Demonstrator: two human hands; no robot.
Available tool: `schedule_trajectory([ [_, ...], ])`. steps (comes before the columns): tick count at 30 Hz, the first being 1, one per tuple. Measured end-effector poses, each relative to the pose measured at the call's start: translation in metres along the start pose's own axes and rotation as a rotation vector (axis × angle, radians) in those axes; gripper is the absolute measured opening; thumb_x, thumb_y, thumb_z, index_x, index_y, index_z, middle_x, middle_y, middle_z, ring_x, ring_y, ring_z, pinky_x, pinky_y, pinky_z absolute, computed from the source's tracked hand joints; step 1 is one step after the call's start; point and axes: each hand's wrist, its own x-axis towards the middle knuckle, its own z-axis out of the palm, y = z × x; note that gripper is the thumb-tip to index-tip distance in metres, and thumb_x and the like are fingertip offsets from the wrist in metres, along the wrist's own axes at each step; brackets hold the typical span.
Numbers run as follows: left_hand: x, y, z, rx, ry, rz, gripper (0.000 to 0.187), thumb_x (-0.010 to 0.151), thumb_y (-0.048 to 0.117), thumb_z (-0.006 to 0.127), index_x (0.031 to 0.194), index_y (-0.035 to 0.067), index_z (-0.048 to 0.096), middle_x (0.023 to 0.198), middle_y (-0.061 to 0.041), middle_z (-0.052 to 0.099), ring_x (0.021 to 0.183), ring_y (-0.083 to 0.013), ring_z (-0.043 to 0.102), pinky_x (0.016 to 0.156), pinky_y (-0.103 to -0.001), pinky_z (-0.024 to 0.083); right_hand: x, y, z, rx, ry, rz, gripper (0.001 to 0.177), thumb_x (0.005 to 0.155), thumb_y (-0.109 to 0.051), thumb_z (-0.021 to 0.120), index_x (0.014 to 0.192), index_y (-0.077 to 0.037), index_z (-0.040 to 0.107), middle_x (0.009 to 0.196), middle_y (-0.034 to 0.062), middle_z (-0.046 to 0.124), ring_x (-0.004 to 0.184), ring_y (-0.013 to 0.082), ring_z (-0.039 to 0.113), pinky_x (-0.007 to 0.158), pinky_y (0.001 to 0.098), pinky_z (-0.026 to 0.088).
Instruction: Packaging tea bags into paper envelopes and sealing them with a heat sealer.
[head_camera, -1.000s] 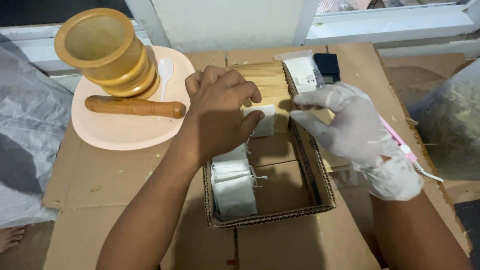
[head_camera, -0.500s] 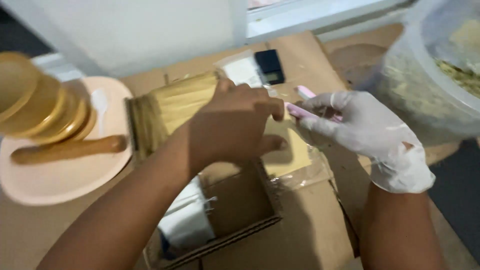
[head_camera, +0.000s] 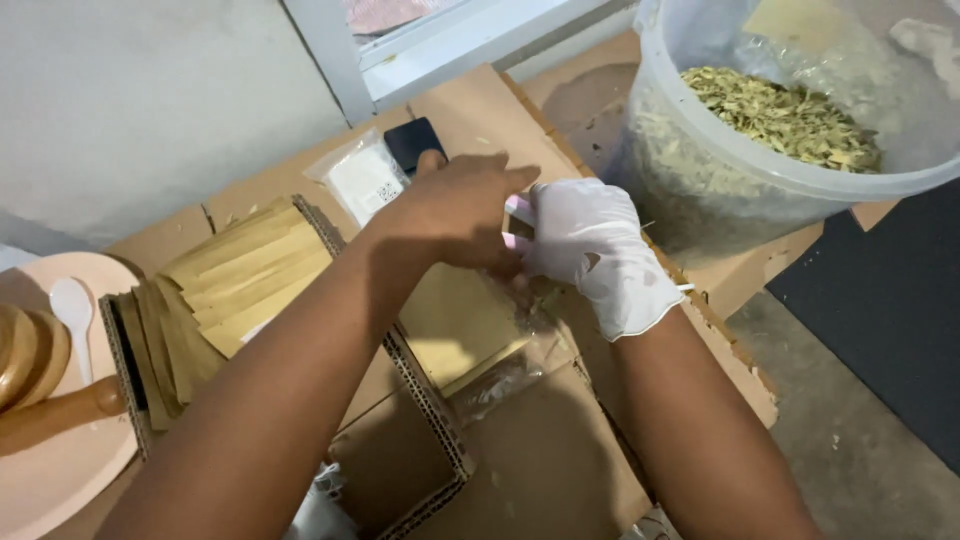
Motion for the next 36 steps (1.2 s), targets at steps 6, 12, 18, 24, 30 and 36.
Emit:
schedule_trajectory([
  [6,-0.004,-0.011,0.012,0.121,0.078,-0.034,0.067,0.077,0.038,0.079,0.138,0.019,0.057,0.132,-0.016,0.060,0.120,-0.0393,0.058,0.104,-0.056,0.027,-0.026,-0.011,-0.031,0.127,0.024,0.007,0.050,0.073,-0.045,0.071,0.116,-0.018,0.070,0.106,0.0143,0.071,0.110,0.0383,0.066,0.091,0.0527,0.054],
  [12,-0.042,-0.037,0.008,0.063,0.392,0.036,0.056,0.080,0.029,0.079,0.132,0.019,0.061,0.124,-0.013,0.061,0.112,-0.0363,0.060,0.095,-0.052,0.030,-0.065,-0.046,-0.052,0.363,0.092,-0.055,0.059,0.079,-0.030,0.061,0.136,-0.021,0.050,0.118,0.0184,0.066,0.121,0.0409,0.058,0.099,0.0563,0.048],
  [18,-0.116,-0.056,0.005,-0.083,0.496,0.010,0.060,0.081,0.034,0.080,0.134,0.014,0.060,0.121,-0.015,0.061,0.110,-0.0374,0.058,0.094,-0.052,0.030,-0.061,-0.059,-0.010,0.548,0.358,-0.441,0.071,0.073,-0.028,0.073,0.141,-0.023,0.056,0.113,0.0122,0.065,0.114,0.0333,0.061,0.094,0.0476,0.051],
  [24,-0.183,-0.085,0.030,-0.045,0.416,-0.418,0.034,0.082,0.032,0.070,0.114,0.020,0.064,0.118,-0.012,0.058,0.114,-0.0368,0.049,0.095,-0.051,0.029,-0.102,-0.099,-0.043,0.387,0.318,-0.624,0.069,0.081,-0.060,0.049,0.136,-0.020,0.060,0.101,0.0078,0.071,0.090,0.0292,0.065,0.075,0.0415,0.044],
  [30,-0.205,-0.091,0.042,-0.137,0.378,-0.634,0.024,0.088,0.042,0.067,0.101,0.022,0.070,0.116,-0.014,0.059,0.115,-0.0379,0.048,0.099,-0.051,0.030,-0.084,-0.112,-0.031,0.378,0.385,-0.725,0.079,0.082,-0.056,0.067,0.147,-0.011,0.056,0.102,0.0128,0.055,0.095,0.0282,0.060,0.085,0.0355,0.044],
  [36,-0.189,-0.106,0.074,0.059,0.473,-0.639,0.029,0.070,0.016,0.061,0.097,0.011,0.072,0.103,-0.018,0.060,0.103,-0.0429,0.051,0.086,-0.053,0.035,-0.079,-0.148,-0.024,0.449,0.584,-1.092,0.054,0.094,-0.041,0.065,0.132,-0.001,0.063,0.104,0.0149,0.063,0.084,0.0282,0.060,0.073,0.0375,0.048],
])
